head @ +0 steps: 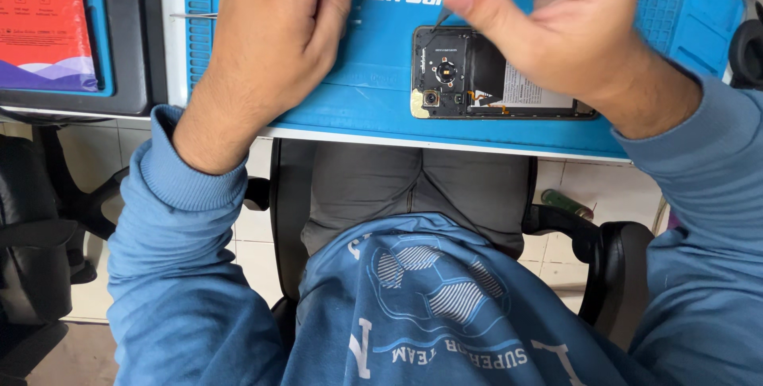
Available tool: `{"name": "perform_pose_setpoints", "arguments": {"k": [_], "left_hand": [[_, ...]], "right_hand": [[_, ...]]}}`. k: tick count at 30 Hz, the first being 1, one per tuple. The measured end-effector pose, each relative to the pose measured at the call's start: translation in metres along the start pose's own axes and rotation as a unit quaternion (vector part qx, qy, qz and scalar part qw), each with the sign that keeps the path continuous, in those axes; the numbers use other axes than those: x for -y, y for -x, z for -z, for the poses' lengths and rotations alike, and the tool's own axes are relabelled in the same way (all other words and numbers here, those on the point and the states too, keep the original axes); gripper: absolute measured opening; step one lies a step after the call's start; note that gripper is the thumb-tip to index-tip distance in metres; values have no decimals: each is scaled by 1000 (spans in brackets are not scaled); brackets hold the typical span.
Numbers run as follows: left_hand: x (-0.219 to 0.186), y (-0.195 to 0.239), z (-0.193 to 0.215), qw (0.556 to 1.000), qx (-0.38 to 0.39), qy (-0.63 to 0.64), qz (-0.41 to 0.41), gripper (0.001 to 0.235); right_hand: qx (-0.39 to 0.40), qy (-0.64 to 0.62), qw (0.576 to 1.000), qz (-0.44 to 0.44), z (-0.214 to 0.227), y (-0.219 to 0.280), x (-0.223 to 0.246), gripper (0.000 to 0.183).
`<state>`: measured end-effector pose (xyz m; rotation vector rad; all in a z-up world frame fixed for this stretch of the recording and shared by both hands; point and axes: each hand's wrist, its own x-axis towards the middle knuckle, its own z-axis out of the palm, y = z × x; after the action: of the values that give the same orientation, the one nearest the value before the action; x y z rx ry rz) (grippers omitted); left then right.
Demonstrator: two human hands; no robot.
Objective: The person uses a screwdriver and tweezers to remove screws and small components from a disassembled smartphone placed on a blue anti-static mat. The person then picks up a second smartphone, briefly inspects it, and places it back on the mat.
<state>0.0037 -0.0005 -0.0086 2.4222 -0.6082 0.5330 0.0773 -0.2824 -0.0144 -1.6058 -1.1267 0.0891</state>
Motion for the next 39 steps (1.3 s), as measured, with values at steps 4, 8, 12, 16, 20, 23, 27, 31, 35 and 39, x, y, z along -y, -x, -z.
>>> {"name": "perform_pose_setpoints", "arguments": {"k": [4,8,12,16,20,23,27,31,35,39], "left_hand": [[2,2,1,998,-4,49,42,6],[8,4,9,998,23,65,9,8],[12,0,15,995,87,40,16,19],[2,-2,17,996,58,24,-55,20],[-9,-4,15,991,113,49,-43,27],[-9,-7,12,988,123,55,-81,34],[-10,-5,8,987,117,51,-102,29],[-12,-3,3,987,111,21,-117,22],[-14,-2,3,986,96,-17,-133,21],[-14,-3,6,985,91,-54,-136,20]], "right_hand": [[-2,0,1000,4,0,0,-1,13],[-8,22,999,22,0,-2,-6,23],[17,-20,999,42,4,-2,-10,26],[10,-59,998,-6,5,7,-10,20],[2,-63,998,-7,6,9,-10,20],[8,-56,998,15,7,7,-9,22],[29,-16,999,25,7,2,-3,19],[42,11,999,26,3,1,1,15],[32,-1,999,36,1,-1,0,12],[24,-14,999,32,2,3,-3,9]]}}
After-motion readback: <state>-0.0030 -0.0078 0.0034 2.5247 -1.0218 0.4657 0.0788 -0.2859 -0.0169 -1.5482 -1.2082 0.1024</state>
